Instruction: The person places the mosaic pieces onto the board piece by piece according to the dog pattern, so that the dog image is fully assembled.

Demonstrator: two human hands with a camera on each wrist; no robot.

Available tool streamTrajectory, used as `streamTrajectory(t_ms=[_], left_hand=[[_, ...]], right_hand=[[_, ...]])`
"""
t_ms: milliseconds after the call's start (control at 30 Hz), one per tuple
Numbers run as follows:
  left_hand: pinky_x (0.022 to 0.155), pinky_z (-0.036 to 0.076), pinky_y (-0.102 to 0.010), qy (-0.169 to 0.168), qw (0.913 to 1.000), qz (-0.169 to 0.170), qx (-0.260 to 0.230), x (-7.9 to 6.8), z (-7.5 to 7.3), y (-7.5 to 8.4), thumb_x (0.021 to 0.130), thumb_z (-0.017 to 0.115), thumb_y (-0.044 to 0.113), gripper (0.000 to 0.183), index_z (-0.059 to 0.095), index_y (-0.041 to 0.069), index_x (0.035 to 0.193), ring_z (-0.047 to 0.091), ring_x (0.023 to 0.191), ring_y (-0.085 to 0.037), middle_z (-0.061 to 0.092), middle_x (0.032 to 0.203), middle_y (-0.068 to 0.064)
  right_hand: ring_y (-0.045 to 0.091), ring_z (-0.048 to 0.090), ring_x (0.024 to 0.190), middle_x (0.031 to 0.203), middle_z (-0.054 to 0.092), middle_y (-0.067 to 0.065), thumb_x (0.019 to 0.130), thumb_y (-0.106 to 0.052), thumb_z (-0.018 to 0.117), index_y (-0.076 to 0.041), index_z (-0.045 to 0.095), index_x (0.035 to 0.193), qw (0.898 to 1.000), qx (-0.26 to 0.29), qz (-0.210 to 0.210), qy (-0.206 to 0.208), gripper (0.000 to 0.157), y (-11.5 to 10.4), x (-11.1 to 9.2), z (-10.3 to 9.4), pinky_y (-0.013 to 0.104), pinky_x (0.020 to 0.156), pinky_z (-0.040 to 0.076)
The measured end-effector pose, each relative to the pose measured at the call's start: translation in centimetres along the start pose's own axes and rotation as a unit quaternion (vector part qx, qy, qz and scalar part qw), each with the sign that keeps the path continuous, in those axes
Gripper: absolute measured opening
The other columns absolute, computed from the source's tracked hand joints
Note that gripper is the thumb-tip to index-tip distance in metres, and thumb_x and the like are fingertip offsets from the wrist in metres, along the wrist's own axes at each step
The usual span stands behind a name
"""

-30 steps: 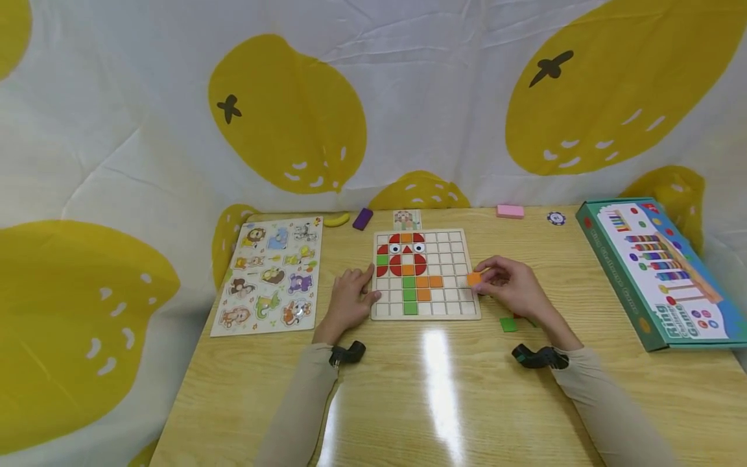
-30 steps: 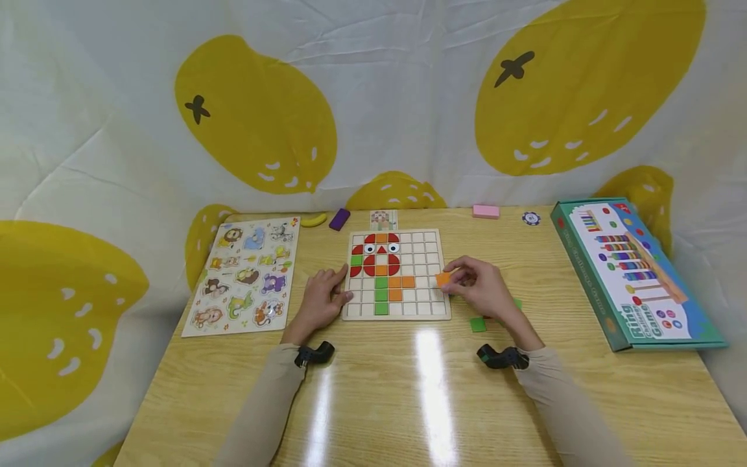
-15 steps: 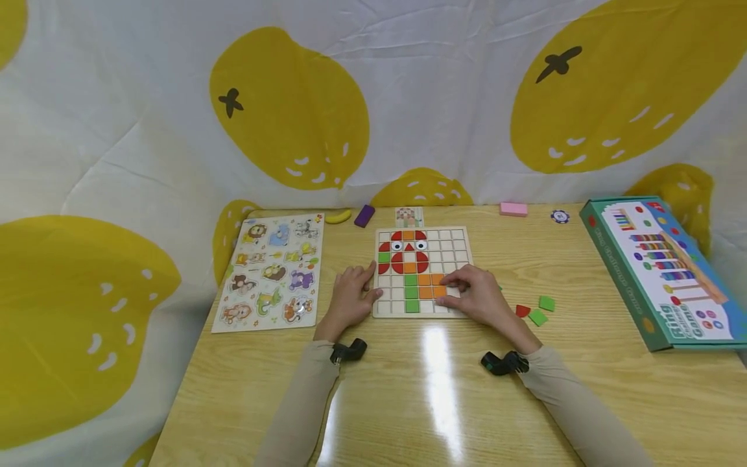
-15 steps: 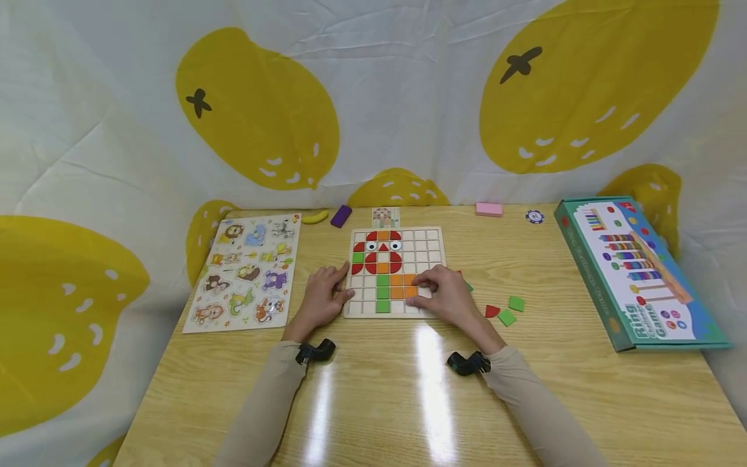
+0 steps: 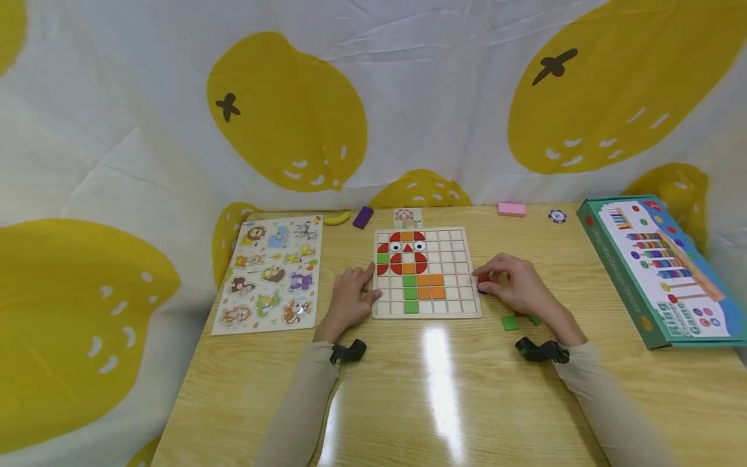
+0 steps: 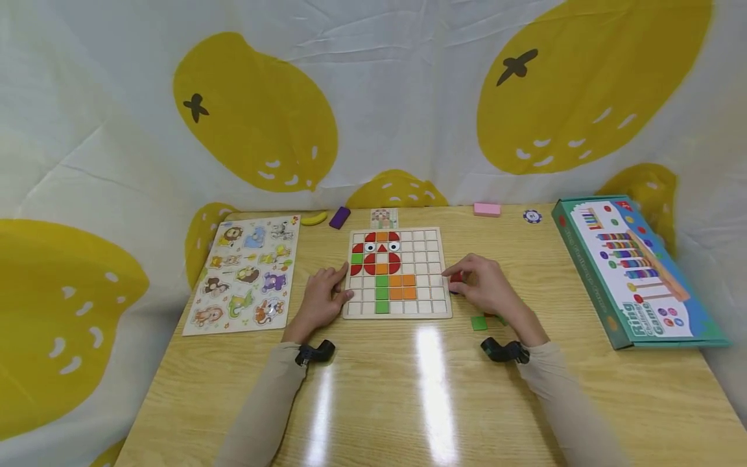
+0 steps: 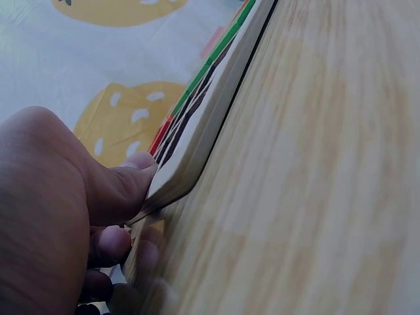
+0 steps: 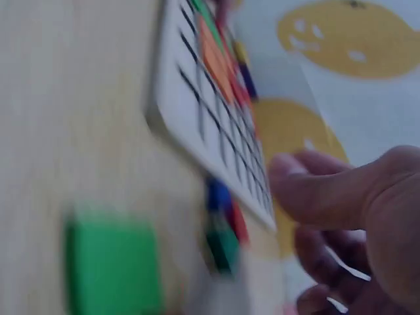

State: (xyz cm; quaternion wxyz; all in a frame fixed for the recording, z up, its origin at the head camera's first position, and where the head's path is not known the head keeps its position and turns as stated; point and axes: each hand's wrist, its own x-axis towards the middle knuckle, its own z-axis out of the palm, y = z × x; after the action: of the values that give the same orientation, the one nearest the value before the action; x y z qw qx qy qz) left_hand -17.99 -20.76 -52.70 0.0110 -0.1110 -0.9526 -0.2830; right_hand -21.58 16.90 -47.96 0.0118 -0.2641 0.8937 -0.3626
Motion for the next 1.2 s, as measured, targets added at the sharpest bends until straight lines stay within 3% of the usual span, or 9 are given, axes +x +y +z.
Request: streamTrajectory(t_ms=[133,267,367,567,667,767,933,1000,1200], left_hand=[[0.082,0.028,-0.036,-0.001,1.0000,-0.006,0.001,-0.1,-0.2,0.3,0.092,0.066,0.034,0.067,0.042,0.014,0.151,0.038,0.083,-0.016,0.045,0.083,0.003],[0.082,0.028,-0.036,0.000,1.0000,-0.004,-0.004,-0.1,-0.2,0.5,0.091,0.067,0.033,0.067,0.043,0.013,0.150,0.039,0.083,-0.017,0.045,0.083,0.002],[0.083,0.028,-0.036,-0.001,1.0000,-0.001,-0.009,-0.2,-0.1,0.4,0.092,0.067,0.033,0.066,0.043,0.013,0.150,0.039,0.083,-0.017,0.045,0.083,0.002],[0.082,0.027,-0.035,-0.003,1.0000,-0.004,0.000,-0.2,0.0,0.3,0.092,0.065,0.035,0.067,0.041,0.014,0.151,0.038,0.083,-0.016,0.044,0.082,0.003],[0.082,0.028,-0.035,-0.002,1.0000,-0.001,0.003,-0.1,-0.1,0.2,0.093,0.065,0.036,0.066,0.041,0.014,0.151,0.038,0.083,-0.016,0.045,0.082,0.003],[0.082,0.028,-0.035,0.002,1.0000,0.002,0.002,-0.1,-0.3,0.2,0.092,0.065,0.035,0.066,0.041,0.014,0.151,0.039,0.082,-0.016,0.045,0.082,0.003],[0.082,0.027,-0.035,0.010,0.9999,-0.002,0.002,-0.1,-0.4,0.0,0.092,0.067,0.033,0.066,0.043,0.013,0.150,0.038,0.082,-0.017,0.045,0.082,0.002],[0.082,0.027,-0.035,0.010,0.9999,-0.002,0.005,-0.1,-0.4,-0.1,0.092,0.067,0.034,0.066,0.043,0.014,0.150,0.038,0.082,-0.016,0.045,0.082,0.003],[0.081,0.028,-0.035,0.004,0.9999,0.007,0.007,0.0,-0.2,0.1,0.092,0.066,0.035,0.066,0.042,0.013,0.150,0.038,0.082,-0.016,0.045,0.082,0.003]], right_hand=[[0.016,0.058,0.087,0.100,0.066,0.001,0.085,-0.001,0.075,-0.016,0.078,0.104,0.998,-0.010,0.024,-0.061,0.024,1.9,-0.8,-2.4,0.028,0.072,0.046],[0.017,0.057,0.086,0.102,0.065,0.002,0.087,0.000,0.072,-0.017,0.078,0.104,0.994,-0.007,0.026,-0.108,0.025,2.9,-0.9,-2.5,0.027,0.071,0.047],[0.017,0.058,0.086,0.102,0.066,0.002,0.086,-0.004,0.075,-0.016,0.078,0.104,0.992,-0.027,0.035,-0.115,0.022,3.0,-0.8,-2.4,0.029,0.072,0.048],[0.015,0.061,0.082,0.091,0.066,-0.002,0.081,-0.014,0.082,-0.012,0.069,0.096,0.989,-0.069,0.078,-0.102,0.019,2.8,-0.7,-2.8,0.032,0.074,0.051],[0.014,0.057,0.075,0.084,0.065,-0.002,0.082,-0.016,0.081,-0.013,0.065,0.093,0.991,-0.066,0.074,-0.085,0.020,2.8,-0.8,-2.9,0.028,0.068,0.049],[0.013,0.056,0.071,0.081,0.064,-0.004,0.084,-0.019,0.079,-0.015,0.065,0.096,0.996,-0.049,0.061,-0.042,0.019,2.6,-0.7,-2.6,0.024,0.063,0.047],[0.012,0.060,0.066,0.081,0.070,-0.001,0.084,-0.028,0.079,-0.016,0.073,0.098,0.996,0.024,0.066,0.054,0.020,1.3,0.7,-0.6,0.022,0.058,0.048],[0.010,0.063,0.067,0.084,0.072,0.000,0.083,-0.029,0.080,-0.016,0.075,0.099,0.994,0.045,0.070,0.074,0.021,0.8,1.4,0.5,0.020,0.058,0.049],[0.012,0.065,0.069,0.086,0.073,0.003,0.083,-0.019,0.080,-0.011,0.077,0.101,0.996,0.043,0.046,0.056,0.020,-0.7,2.6,3.2,0.024,0.059,0.050]])
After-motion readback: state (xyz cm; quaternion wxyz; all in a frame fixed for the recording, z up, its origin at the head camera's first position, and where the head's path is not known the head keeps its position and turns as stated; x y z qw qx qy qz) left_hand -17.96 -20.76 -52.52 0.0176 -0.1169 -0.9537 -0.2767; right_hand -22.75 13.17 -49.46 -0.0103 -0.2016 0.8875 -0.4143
